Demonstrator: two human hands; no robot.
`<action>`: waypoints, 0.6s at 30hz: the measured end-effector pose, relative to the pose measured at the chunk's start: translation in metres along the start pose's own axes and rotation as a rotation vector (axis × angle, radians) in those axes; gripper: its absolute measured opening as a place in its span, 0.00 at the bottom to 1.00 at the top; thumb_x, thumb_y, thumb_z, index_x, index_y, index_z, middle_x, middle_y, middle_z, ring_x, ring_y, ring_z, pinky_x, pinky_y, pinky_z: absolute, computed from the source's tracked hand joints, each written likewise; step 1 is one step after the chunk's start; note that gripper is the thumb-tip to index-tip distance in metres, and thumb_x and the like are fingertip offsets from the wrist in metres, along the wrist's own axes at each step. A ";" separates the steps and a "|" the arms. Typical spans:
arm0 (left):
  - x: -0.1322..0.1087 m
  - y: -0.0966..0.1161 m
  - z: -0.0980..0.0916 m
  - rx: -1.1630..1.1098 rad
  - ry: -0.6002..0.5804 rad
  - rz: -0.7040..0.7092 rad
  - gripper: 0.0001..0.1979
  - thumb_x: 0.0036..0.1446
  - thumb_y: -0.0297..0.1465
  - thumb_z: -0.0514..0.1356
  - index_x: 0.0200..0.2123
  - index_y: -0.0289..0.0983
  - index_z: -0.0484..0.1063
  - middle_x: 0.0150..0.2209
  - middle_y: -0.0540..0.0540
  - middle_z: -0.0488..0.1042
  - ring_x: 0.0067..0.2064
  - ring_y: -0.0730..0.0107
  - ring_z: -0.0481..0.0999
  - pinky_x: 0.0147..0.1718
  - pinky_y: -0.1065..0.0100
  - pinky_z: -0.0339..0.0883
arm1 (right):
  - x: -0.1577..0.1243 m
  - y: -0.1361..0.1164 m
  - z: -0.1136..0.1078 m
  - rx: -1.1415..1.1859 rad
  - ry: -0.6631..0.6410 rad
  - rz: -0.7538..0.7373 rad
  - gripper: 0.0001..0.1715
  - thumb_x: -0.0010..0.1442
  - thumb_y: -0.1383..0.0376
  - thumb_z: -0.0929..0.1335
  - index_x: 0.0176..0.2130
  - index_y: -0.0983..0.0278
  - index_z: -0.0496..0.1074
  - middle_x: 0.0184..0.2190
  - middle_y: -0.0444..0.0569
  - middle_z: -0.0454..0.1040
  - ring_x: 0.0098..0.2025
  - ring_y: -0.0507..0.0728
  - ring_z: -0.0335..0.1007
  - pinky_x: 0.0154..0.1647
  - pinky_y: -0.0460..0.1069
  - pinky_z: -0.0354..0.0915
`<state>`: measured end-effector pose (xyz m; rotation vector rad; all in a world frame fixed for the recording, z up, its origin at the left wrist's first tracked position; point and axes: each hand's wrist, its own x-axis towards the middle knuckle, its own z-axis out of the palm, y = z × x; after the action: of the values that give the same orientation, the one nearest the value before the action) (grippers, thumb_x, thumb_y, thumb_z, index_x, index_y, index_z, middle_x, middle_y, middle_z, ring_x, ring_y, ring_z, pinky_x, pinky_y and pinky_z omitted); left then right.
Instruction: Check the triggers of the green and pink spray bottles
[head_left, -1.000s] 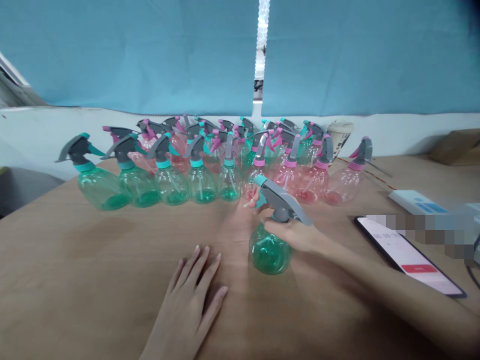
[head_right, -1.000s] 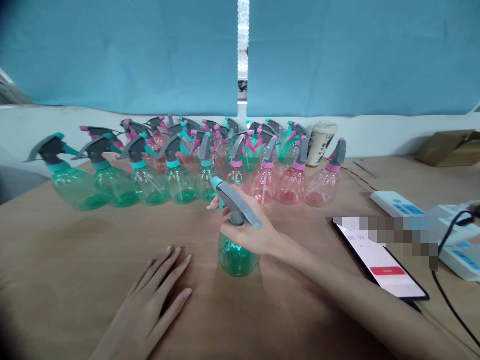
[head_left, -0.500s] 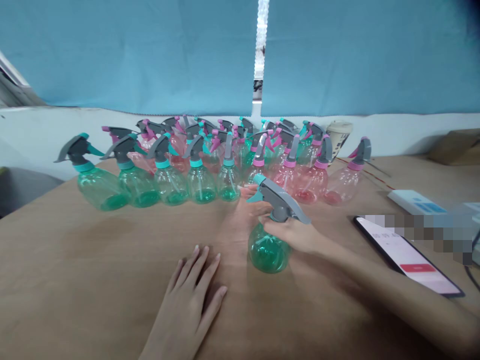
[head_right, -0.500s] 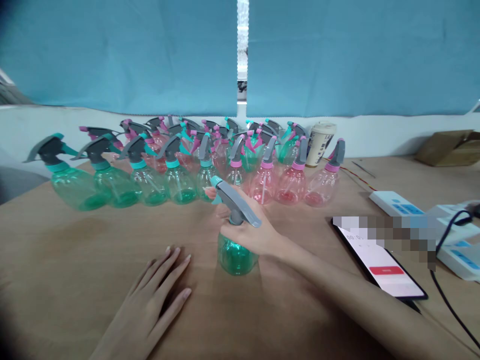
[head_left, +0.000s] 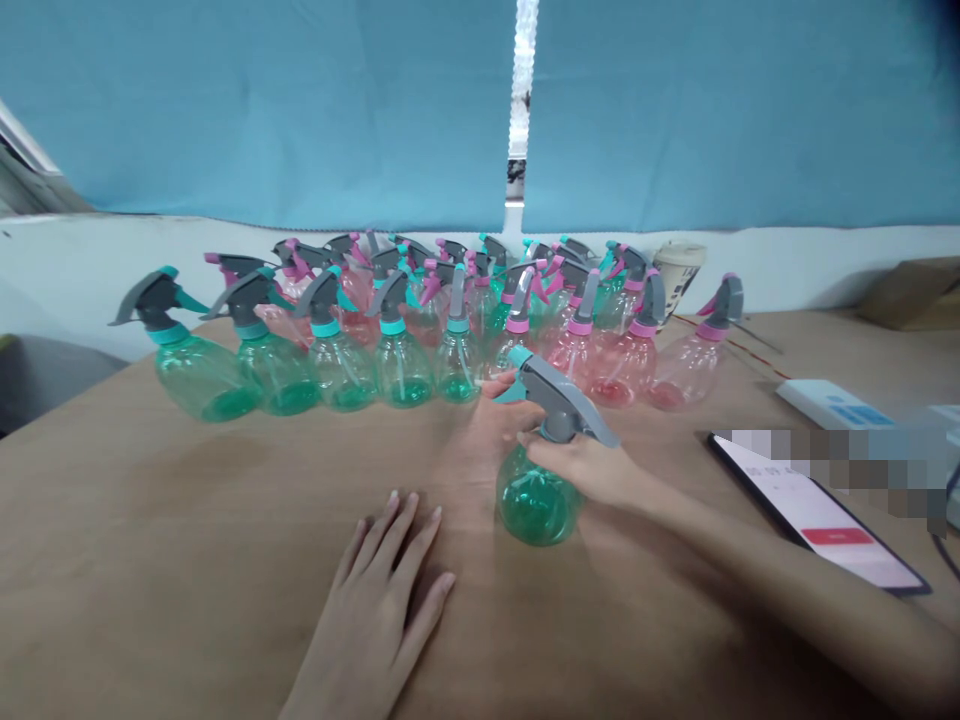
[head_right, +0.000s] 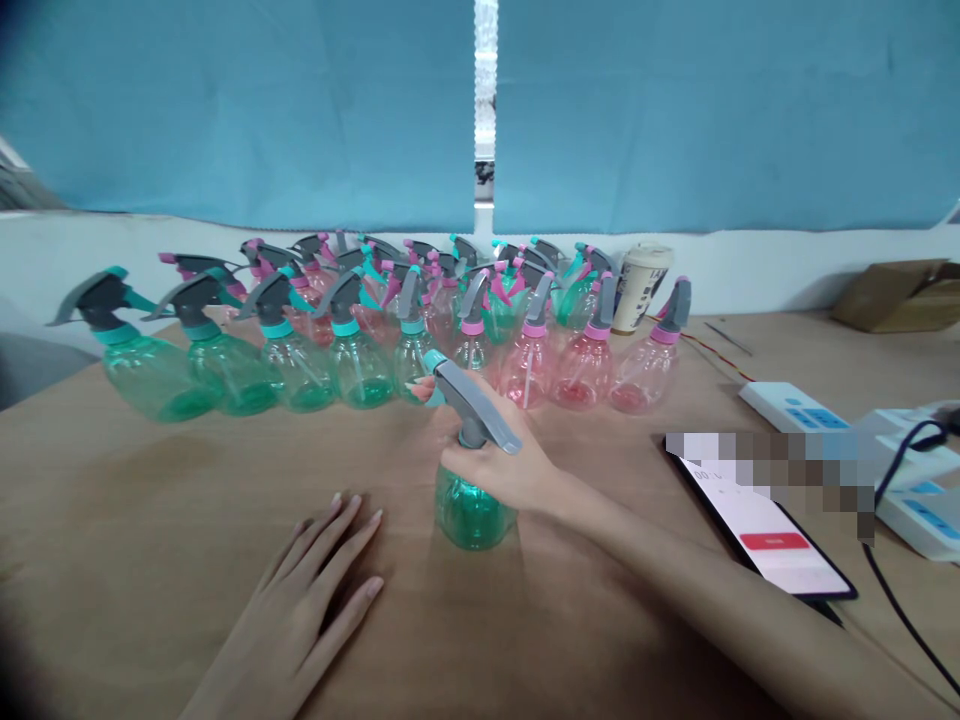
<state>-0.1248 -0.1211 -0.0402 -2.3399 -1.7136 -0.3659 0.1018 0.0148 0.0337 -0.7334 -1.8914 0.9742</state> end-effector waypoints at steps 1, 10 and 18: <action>0.000 0.000 0.000 0.002 0.003 0.000 0.25 0.65 0.41 0.48 0.62 0.38 0.59 0.64 0.42 0.60 0.64 0.52 0.58 0.58 0.46 0.59 | 0.000 0.000 0.000 -0.002 0.001 0.002 0.32 0.46 0.70 0.63 0.52 0.56 0.66 0.48 0.47 0.73 0.30 0.53 0.71 0.34 0.51 0.69; 0.000 -0.001 0.001 -0.012 0.010 0.003 0.26 0.65 0.40 0.48 0.63 0.38 0.58 0.64 0.41 0.60 0.64 0.51 0.58 0.58 0.46 0.59 | 0.001 -0.007 0.001 0.001 0.008 0.027 0.30 0.45 0.69 0.64 0.49 0.55 0.67 0.44 0.46 0.75 0.35 0.56 0.72 0.34 0.51 0.69; -0.001 0.000 0.002 -0.011 0.006 0.000 0.25 0.65 0.41 0.48 0.63 0.38 0.58 0.64 0.41 0.60 0.64 0.51 0.58 0.57 0.45 0.59 | 0.001 -0.007 0.000 -0.002 -0.002 0.035 0.29 0.45 0.69 0.63 0.49 0.57 0.66 0.43 0.46 0.75 0.34 0.56 0.73 0.34 0.52 0.69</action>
<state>-0.1252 -0.1210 -0.0421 -2.3434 -1.7136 -0.3829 0.1007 0.0116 0.0398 -0.7689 -1.8873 0.9947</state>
